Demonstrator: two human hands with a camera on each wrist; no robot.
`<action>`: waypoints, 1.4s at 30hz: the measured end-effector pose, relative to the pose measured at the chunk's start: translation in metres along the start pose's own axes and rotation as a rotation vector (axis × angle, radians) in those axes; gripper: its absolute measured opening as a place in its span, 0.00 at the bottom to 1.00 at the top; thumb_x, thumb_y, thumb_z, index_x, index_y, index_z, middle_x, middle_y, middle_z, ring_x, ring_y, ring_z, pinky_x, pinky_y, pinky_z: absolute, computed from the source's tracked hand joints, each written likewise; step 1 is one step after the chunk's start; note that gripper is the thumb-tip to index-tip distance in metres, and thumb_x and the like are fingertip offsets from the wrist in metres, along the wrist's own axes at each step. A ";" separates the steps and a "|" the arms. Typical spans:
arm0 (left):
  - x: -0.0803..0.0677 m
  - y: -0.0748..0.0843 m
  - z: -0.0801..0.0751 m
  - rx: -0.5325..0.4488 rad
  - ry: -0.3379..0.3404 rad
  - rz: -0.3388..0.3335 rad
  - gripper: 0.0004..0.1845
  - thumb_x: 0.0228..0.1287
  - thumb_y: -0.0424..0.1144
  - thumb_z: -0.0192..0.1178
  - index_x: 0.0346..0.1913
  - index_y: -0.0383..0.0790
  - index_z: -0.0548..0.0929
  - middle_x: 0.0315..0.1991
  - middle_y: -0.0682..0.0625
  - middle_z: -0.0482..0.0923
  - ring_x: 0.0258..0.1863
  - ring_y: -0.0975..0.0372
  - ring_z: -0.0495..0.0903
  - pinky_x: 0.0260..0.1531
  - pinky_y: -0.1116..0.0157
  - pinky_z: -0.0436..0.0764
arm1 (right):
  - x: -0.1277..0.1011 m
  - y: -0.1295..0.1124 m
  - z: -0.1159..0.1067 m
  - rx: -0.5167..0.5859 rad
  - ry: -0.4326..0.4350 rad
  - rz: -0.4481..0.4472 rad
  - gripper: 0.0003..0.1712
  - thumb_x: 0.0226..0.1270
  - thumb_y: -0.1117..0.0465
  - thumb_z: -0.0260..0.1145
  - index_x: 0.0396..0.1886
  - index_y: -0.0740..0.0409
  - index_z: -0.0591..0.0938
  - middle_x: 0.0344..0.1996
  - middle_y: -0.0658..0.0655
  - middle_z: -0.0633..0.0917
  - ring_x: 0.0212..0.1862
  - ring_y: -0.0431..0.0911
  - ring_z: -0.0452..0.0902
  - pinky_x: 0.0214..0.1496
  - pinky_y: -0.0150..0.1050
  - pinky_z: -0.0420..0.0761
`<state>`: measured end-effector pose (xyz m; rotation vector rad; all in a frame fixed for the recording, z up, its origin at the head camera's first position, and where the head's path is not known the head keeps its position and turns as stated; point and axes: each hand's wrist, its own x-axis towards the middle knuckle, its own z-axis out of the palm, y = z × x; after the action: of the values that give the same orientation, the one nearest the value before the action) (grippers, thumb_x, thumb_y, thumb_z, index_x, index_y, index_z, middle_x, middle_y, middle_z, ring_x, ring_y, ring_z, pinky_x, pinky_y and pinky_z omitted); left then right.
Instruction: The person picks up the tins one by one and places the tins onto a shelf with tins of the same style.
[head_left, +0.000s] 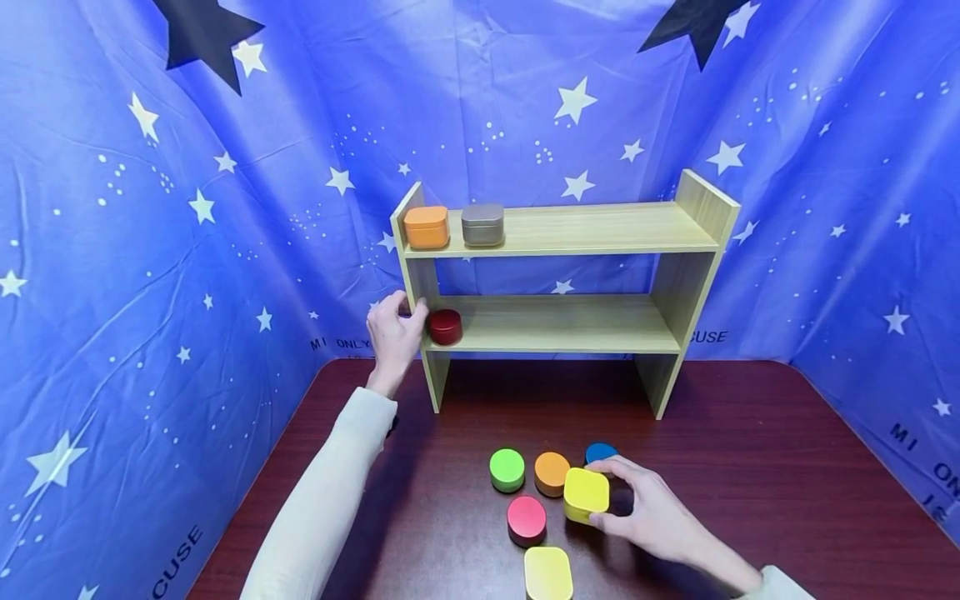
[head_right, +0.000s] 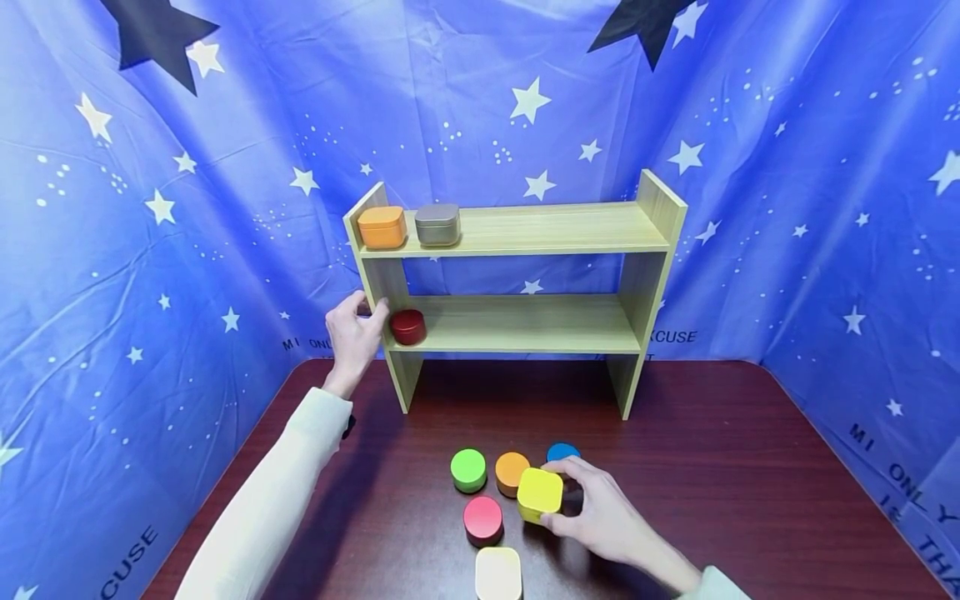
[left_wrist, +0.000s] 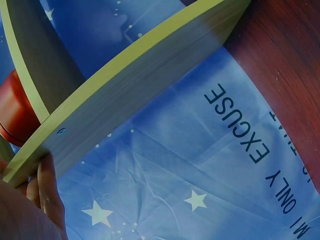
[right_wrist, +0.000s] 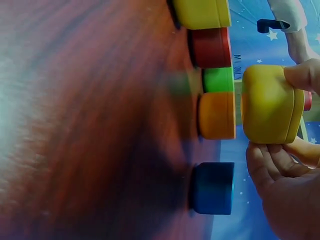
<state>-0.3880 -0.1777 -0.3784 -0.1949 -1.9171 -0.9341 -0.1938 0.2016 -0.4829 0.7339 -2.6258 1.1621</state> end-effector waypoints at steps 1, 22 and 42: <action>0.000 0.000 0.000 -0.001 -0.002 -0.003 0.16 0.62 0.38 0.68 0.22 0.34 0.77 0.21 0.36 0.79 0.24 0.42 0.78 0.34 0.48 0.73 | 0.002 0.000 0.000 0.014 0.000 -0.014 0.30 0.54 0.55 0.85 0.58 0.49 0.86 0.52 0.45 0.89 0.52 0.30 0.82 0.54 0.38 0.86; 0.000 0.000 -0.001 -0.014 -0.014 -0.029 0.14 0.62 0.38 0.68 0.23 0.34 0.79 0.23 0.36 0.81 0.26 0.42 0.79 0.34 0.49 0.74 | 0.052 -0.023 -0.034 -0.031 -0.011 -0.061 0.29 0.56 0.58 0.83 0.59 0.50 0.86 0.50 0.43 0.89 0.50 0.32 0.80 0.55 0.37 0.82; -0.001 0.002 -0.001 -0.021 -0.009 -0.036 0.13 0.63 0.38 0.69 0.25 0.33 0.82 0.24 0.36 0.83 0.27 0.42 0.81 0.36 0.48 0.75 | 0.098 -0.038 -0.075 0.035 -0.031 -0.055 0.28 0.62 0.62 0.79 0.62 0.58 0.84 0.49 0.54 0.90 0.46 0.35 0.84 0.53 0.30 0.82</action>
<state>-0.3855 -0.1768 -0.3774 -0.1775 -1.9248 -0.9794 -0.2615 0.1986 -0.3731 0.8322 -2.5993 1.1933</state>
